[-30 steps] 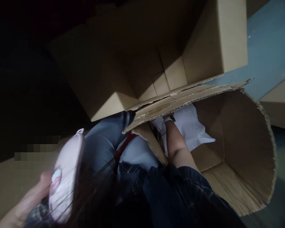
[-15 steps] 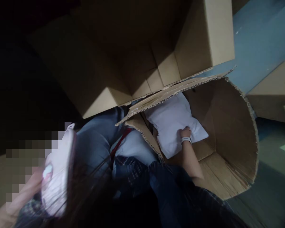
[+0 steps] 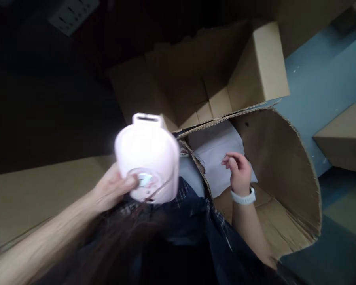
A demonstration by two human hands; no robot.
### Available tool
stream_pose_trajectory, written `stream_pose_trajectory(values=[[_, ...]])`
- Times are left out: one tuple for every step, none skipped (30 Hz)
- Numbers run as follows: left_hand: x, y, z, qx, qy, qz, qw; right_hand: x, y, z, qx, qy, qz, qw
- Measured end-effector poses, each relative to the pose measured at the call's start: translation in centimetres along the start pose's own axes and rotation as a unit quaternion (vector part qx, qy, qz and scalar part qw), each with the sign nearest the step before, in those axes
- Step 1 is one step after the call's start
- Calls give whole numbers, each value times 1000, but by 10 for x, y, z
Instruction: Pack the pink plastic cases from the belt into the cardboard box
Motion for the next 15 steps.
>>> stream_pose_trajectory(values=[[-8,-7,-18,25,8,-30,999,31,26,-13,64,-43,45,996],[-16,-14,-36,30,2,-66,997,55,51,-23,119,-75,74,987],[-23,-20,-56,42,-19,-95,994,72,72,-30,145,-97,87,981],[-29,-23,-75,69,-48,-121,989,81,87,-34,156,-111,85,978],[-34,-24,-93,113,-71,-147,980,82,96,-33,154,-120,76,978],[-38,-22,-107,168,-93,-173,966,77,98,-30,149,-127,60,979],[-41,-16,-114,214,-115,-199,949,66,94,-24,149,-132,39,979],[-43,-9,-113,241,-146,-221,934,50,84,-16,158,-135,16,978],[-43,-1,-103,242,-194,-236,921,32,69,-7,174,-138,-9,975],[-42,8,-84,217,-257,-237,912,10,50,1,188,-138,-39,972],[-38,18,-59,172,-329,-224,901,-12,28,8,195,-132,-72,969],[-33,29,-29,125,-400,-200,886,-36,5,13,194,-120,-106,968],[-27,42,1,85,-458,-179,867,-59,-20,15,177,-102,-138,969],[-19,56,28,59,-494,-161,852,-80,-43,13,155,-73,-159,972],[-8,70,52,56,-525,-146,836,-100,-65,6,142,-29,-177,974]])
Point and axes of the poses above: each hand's wrist, its own y-axis away from the middle knuckle, its own z-axis out of the back of the hand, x = y × z, the point moved 5 cm from there along -y, towards the middle knuckle, and after that the axes turned 12 degrees about -z, right-handed, at the moved point
